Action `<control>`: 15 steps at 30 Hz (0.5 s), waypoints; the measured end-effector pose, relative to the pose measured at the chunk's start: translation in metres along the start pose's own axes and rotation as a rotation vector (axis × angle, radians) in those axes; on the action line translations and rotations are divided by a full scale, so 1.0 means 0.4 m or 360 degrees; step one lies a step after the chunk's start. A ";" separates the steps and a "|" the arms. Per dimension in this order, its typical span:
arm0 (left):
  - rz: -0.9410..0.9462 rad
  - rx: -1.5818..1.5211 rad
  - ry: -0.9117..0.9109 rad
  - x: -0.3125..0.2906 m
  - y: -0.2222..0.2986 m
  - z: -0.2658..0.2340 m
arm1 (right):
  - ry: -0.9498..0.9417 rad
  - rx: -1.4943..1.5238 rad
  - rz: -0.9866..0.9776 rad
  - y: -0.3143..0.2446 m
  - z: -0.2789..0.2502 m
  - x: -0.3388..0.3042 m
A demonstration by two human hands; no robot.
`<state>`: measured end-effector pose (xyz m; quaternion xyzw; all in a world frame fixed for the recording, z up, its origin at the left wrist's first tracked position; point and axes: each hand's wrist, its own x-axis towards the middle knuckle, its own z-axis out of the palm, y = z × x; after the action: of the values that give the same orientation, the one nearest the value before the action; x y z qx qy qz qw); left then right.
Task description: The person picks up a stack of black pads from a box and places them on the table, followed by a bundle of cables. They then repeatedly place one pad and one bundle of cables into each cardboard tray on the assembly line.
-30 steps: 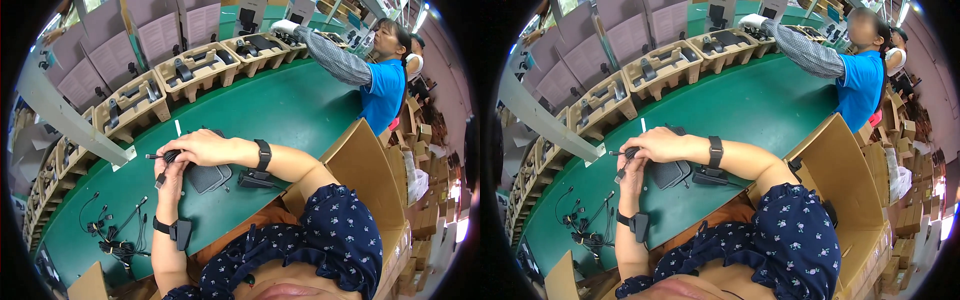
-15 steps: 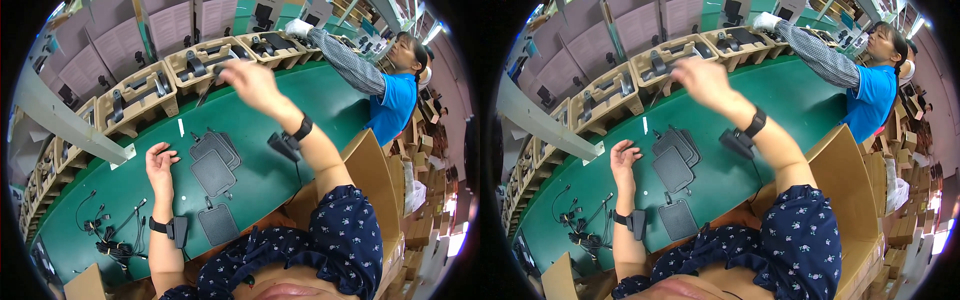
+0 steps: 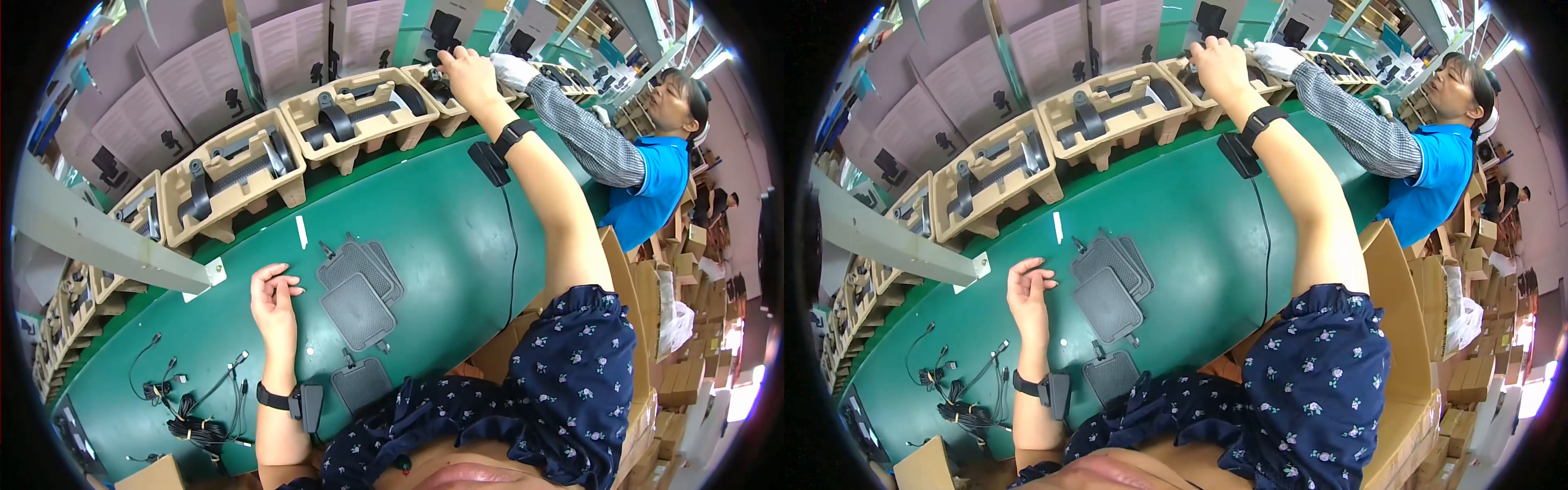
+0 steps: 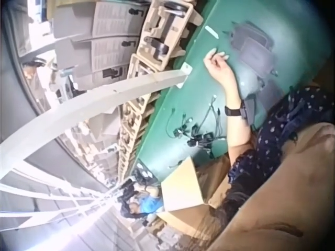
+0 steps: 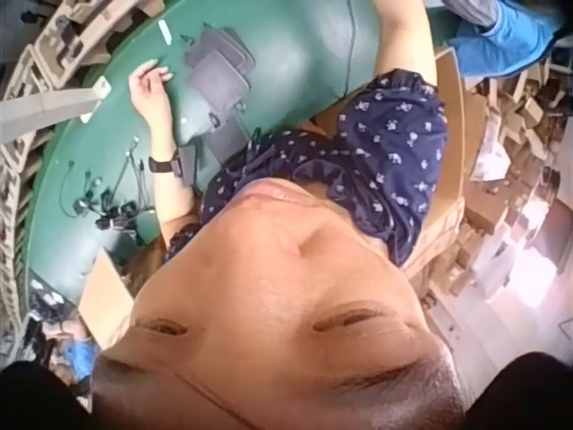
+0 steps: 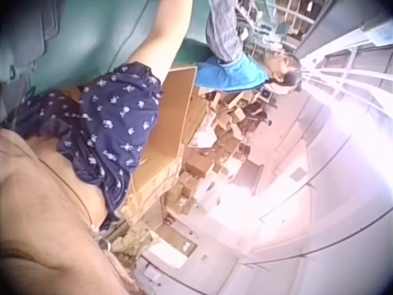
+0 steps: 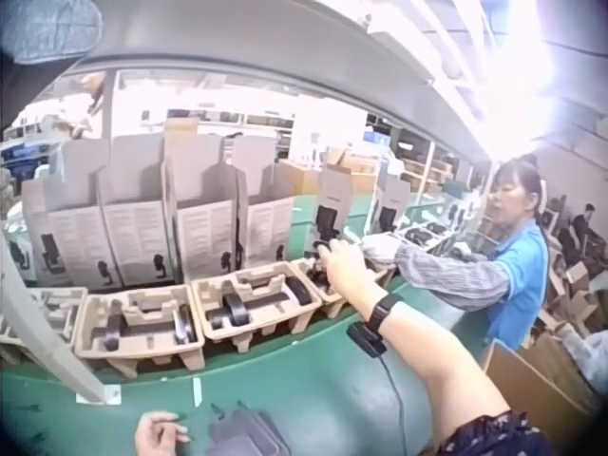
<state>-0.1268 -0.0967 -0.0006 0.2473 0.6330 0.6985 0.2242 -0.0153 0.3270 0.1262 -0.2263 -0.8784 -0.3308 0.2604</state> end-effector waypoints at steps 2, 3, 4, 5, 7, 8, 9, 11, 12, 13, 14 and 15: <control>-0.0002 0.0005 -0.0002 -0.004 0.003 -0.009 | -0.0096 -0.0024 -0.0009 -0.007 -0.001 -0.010; 0.0005 0.0007 0.0001 -0.005 0.002 -0.014 | -0.0127 -0.0066 -0.0083 -0.004 0.007 -0.018; 0.0012 0.0007 0.0004 -0.007 0.001 -0.016 | -0.0158 -0.0108 -0.0160 -0.001 0.007 -0.023; 0.0002 0.0014 0.0000 -0.006 -0.003 -0.021 | -0.0165 -0.0168 -0.0214 0.002 0.006 -0.025; 0.0004 0.0020 0.0001 -0.008 0.002 -0.025 | -0.0205 -0.0130 -0.0303 0.008 0.002 -0.016; 0.0005 0.0023 0.0006 -0.009 0.004 -0.027 | -0.0243 -0.0093 -0.0396 0.011 -0.003 -0.010; 0.0005 0.0024 0.0001 -0.010 0.004 -0.030 | -0.0308 -0.0141 -0.0411 0.005 -0.003 0.004; 0.0021 0.0043 0.0001 -0.008 0.005 -0.031 | -0.0376 -0.0213 -0.0452 -0.001 0.016 0.023; 0.0023 0.0050 -0.0005 -0.006 0.005 -0.030 | -0.0439 -0.0286 -0.0502 -0.008 0.026 0.034; 0.0022 0.0054 0.0003 -0.008 0.006 -0.035 | -0.0577 -0.0264 -0.0400 -0.033 0.043 0.042; 0.0032 0.0042 -0.0012 -0.005 0.006 -0.033 | -0.0629 -0.0175 -0.0270 -0.027 0.072 0.042; 0.0039 0.0035 -0.0032 -0.004 0.006 -0.031 | -0.0633 0.0028 0.0059 -0.033 0.105 0.039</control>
<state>-0.1335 -0.1076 0.0008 0.2646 0.6353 0.6916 0.2191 -0.0474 0.3508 0.1026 -0.3010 -0.9111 -0.2670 0.0897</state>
